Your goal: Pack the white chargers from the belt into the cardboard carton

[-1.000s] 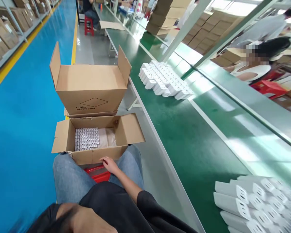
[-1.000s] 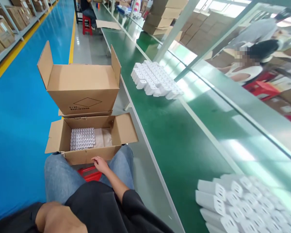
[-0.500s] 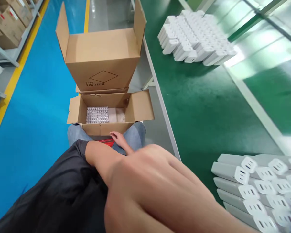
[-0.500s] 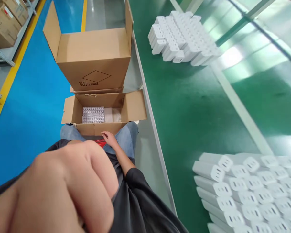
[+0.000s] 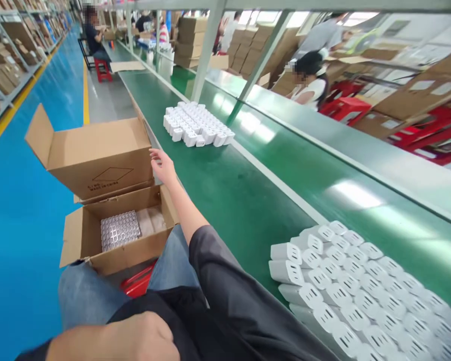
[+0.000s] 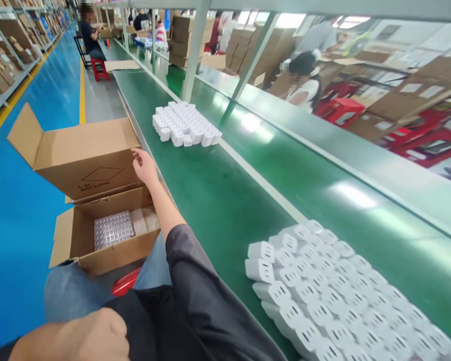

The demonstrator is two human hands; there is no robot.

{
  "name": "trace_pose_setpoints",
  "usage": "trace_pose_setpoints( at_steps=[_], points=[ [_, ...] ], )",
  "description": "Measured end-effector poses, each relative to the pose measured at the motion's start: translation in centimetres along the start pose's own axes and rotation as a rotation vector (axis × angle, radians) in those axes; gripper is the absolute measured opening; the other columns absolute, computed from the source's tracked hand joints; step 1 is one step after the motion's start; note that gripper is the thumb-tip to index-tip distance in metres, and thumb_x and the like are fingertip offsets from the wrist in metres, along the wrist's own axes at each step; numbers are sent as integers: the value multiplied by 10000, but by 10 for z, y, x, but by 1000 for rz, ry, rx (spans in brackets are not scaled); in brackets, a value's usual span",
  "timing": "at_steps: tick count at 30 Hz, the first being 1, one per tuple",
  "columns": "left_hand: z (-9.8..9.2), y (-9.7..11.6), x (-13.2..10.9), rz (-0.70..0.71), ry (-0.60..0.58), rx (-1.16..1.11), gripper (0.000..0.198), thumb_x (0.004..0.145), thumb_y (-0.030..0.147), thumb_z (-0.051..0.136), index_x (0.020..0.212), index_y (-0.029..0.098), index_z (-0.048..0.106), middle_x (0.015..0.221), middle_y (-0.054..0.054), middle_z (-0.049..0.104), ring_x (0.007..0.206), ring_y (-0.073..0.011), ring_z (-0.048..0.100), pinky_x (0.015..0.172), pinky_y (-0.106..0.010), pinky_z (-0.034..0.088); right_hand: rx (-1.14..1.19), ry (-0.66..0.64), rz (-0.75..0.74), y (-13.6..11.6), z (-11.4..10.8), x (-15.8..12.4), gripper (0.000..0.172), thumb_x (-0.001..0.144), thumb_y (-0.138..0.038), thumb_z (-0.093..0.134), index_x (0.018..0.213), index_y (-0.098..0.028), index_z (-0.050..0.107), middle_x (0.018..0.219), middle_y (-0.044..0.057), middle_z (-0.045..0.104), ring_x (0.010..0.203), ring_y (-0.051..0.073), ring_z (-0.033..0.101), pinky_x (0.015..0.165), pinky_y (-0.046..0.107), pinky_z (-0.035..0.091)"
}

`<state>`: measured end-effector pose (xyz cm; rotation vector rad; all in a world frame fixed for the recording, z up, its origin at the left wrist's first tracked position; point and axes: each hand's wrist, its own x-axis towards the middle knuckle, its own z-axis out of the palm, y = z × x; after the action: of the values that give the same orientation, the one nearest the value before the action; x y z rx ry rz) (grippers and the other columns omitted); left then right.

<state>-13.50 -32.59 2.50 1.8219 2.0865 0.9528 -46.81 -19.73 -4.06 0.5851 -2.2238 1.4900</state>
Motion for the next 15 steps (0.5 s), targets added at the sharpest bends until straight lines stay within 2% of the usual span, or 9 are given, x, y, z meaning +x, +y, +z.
trace_pose_setpoints(
  at_steps=[1,3,5,7,8,10,12,15],
  points=[
    [-5,-15,-6,-73,23,71,271,975,221,382,869,242,630,545,0,560,458,-136,526,444,-287,403,-98,44,-19,11,-17,20,417,884,-171,463,1293,-168,546,1150,90,615,1017,168,582,946,306,483],
    [-19,-52,-21,-339,86,153,232,974,231,404,961,241,636,675,-17,658,580,-143,624,519,-271,455,-300,114,-19,36,-50,43,412,880,-189,501,1287,-144,549,1183,128,594,1106,219,540,1014,374,441],
    [-40,-97,-32,-596,141,156,236,980,286,418,1022,270,650,856,-19,717,743,-148,682,656,-257,514,-460,121,41,60,-72,48,388,879,-227,545,1254,-132,572,1203,159,581,1146,269,511,1022,439,424],
    [-71,-148,-26,-755,227,195,256,969,376,445,1108,292,643,1022,-24,711,862,-170,682,757,-278,536,-541,40,84,79,-82,44,363,867,-253,591,1214,-147,601,1215,162,579,1151,297,509,1008,477,423],
    [-90,-176,-14,-790,289,237,298,953,420,465,1175,292,618,1107,-37,688,923,-186,669,791,-293,541,-550,-11,84,85,-83,42,354,861,-257,608,1202,-161,611,1221,156,579,1156,301,511,1009,485,420],
    [-129,-233,26,-771,423,346,434,928,473,495,1308,266,534,1274,-74,604,1108,-222,607,901,-327,525,-490,-62,71,94,-83,39,351,864,-259,608,1206,-181,613,1238,141,577,1161,288,521,1016,471,420],
    [-166,-291,82,-707,499,468,576,899,504,533,1398,229,450,1416,-114,489,1303,-267,474,1061,-385,439,-348,11,121,100,-84,41,350,888,-242,547,1228,-173,594,1207,131,591,1119,252,554,1005,422,441],
    [-208,-373,166,-726,484,583,868,795,550,666,1479,139,325,1544,-211,292,1455,-360,231,1187,-496,234,-133,190,259,105,-88,47,346,885,-190,449,1198,-143,588,1091,116,620,979,209,606,936,362,489]
  ],
)
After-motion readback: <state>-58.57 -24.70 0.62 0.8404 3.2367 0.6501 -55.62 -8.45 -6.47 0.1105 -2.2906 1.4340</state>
